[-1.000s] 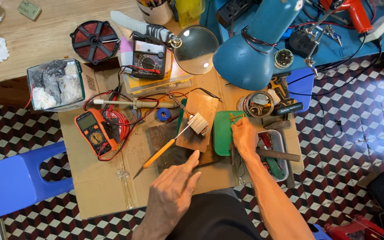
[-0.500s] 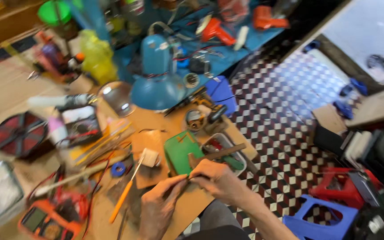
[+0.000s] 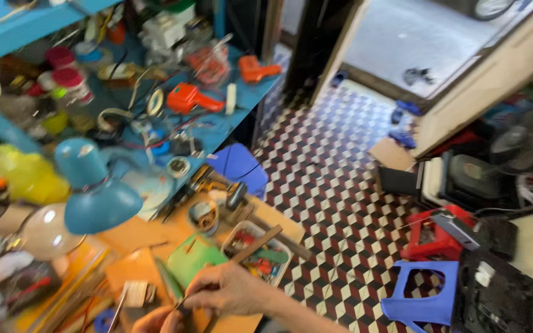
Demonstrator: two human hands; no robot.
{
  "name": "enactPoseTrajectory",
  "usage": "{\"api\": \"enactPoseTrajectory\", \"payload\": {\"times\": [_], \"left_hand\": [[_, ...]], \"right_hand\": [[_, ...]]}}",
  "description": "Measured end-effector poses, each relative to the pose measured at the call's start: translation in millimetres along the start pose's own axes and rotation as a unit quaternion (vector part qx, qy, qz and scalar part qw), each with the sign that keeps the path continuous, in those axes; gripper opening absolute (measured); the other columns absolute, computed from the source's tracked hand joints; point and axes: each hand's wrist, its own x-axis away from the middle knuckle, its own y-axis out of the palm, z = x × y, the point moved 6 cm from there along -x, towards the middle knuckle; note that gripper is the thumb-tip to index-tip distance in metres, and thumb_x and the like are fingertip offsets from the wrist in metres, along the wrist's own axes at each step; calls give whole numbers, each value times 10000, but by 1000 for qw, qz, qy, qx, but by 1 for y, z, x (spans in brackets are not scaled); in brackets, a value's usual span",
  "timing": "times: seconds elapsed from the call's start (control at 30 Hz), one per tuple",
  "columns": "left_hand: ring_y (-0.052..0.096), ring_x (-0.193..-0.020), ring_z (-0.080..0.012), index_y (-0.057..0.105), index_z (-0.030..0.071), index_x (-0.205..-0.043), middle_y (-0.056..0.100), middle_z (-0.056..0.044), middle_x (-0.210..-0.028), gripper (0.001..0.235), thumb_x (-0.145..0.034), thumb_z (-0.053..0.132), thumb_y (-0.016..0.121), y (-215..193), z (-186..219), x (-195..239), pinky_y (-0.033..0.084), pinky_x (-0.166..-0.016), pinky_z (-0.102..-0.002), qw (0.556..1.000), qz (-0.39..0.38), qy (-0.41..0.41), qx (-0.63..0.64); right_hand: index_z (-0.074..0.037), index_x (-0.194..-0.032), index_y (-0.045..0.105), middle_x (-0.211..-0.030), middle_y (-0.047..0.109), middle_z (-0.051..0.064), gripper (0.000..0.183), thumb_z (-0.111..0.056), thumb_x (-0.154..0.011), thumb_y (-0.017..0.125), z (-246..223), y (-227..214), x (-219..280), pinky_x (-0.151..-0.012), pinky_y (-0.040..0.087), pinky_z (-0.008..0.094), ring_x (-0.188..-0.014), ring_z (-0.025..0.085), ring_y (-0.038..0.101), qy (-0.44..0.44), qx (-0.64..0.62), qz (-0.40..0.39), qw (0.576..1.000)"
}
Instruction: The person repeatedly taps a small rectangular electrical component with a hammer while holding it on a wooden block. They rotate the component and continue tapping different sides, occasionally inspecting it between strikes.
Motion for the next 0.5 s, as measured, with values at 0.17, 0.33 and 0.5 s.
{"api": "enactPoseTrajectory", "payload": {"times": [0.17,0.33,0.5], "left_hand": [[734,-776,-75,769,46,-1013,796,1,-826,165,-887,149,740,-21,80,54,584,-719,-251,987,-29,-87,-133],[722,-742,-132,766,47,-997,785,-74,-808,171,-910,192,743,-17,154,52,570,-677,-282,969,78,-95,-212],[742,-712,-230,727,88,-978,765,-85,-831,159,-944,240,701,-42,138,2,555,-646,-367,913,165,10,-372]], "right_hand": [[-5,-992,757,-769,711,49,156,-148,-939,724,44,15,-14,-562,531,251,-642,84,662,102,-28,-116,988],[-19,-1152,732,-910,743,58,247,-170,-961,691,60,33,-29,-684,547,265,-759,92,659,46,-44,-197,978],[-94,-1253,667,-1063,730,65,384,-263,-908,658,137,-1,-36,-728,567,344,-726,232,692,170,116,-97,974]]}}
